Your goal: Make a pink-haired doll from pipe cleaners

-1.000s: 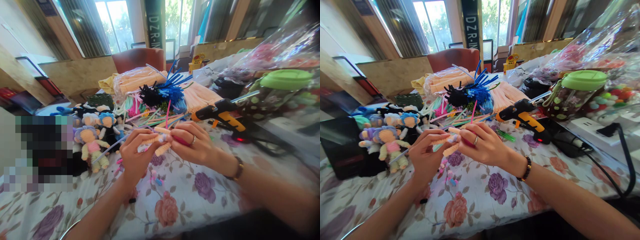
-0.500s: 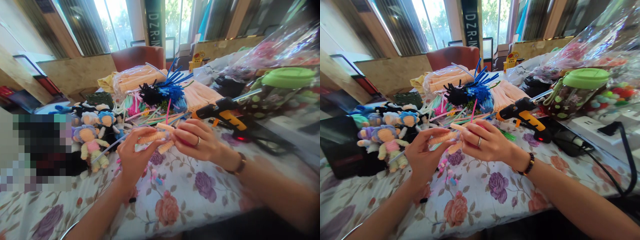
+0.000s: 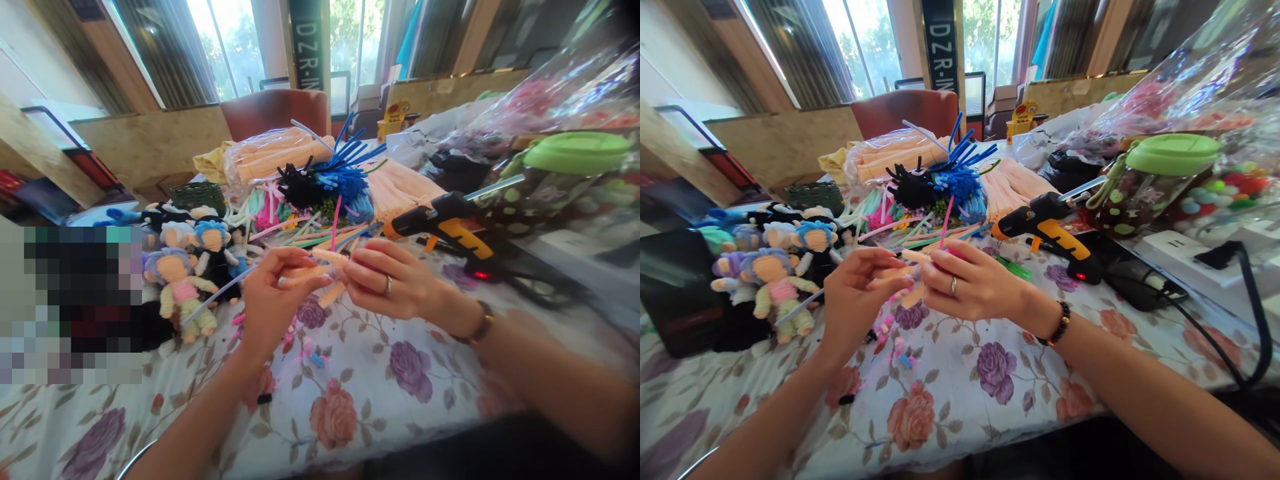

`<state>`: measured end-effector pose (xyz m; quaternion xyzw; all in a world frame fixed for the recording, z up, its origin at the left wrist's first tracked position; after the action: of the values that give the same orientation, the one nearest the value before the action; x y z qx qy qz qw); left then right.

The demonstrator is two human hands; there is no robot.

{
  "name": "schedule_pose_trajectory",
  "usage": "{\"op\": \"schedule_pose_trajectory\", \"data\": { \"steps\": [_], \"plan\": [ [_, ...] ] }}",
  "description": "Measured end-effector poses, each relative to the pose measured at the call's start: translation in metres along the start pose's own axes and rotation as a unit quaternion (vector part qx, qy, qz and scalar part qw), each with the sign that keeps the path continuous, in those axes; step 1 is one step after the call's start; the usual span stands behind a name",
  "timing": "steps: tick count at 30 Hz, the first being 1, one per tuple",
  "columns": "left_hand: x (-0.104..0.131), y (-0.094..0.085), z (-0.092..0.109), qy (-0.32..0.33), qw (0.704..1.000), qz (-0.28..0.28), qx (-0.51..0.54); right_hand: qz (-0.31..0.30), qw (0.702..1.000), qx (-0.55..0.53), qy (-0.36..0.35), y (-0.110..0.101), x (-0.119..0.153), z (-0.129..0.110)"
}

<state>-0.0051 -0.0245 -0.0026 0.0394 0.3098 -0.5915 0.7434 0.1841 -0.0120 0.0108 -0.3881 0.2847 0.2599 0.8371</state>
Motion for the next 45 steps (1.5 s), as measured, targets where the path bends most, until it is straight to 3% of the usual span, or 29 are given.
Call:
{"op": "schedule_pose_trajectory", "data": {
  "steps": [5,9,32,45],
  "plan": [
    [-0.0009,-0.0001,0.0003,-0.09,0.992,-0.065,0.051,0.003,1.0,-0.015,-0.005,0.003,0.0022,-0.0001],
    [-0.0012,0.0007,-0.0015,-0.122,0.985,-0.084,0.087,0.001,1.0,-0.023,-0.003,0.0048,0.0032,-0.0005],
    [0.0003,0.0033,-0.0022,-0.173,0.956,-0.147,0.184,0.004,1.0,-0.03,0.001,0.0064,0.0039,-0.0045],
    [-0.0069,-0.0008,-0.0093,-0.16,0.961,-0.149,0.167,0.008,0.998,-0.05,0.041,0.0042,0.0046,-0.001]
  ]
}}
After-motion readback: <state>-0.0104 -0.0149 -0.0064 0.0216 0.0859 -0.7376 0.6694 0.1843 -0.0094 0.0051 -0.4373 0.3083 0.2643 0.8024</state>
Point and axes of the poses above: each hand's wrist, its own x-axis away from the middle knuckle, its own y-axis out of the palm, z = x × y, the point moved 1 cm from there along -x, towards the middle knuckle, and after that the axes turned 12 degrees about -x, right-handed, at the moved point
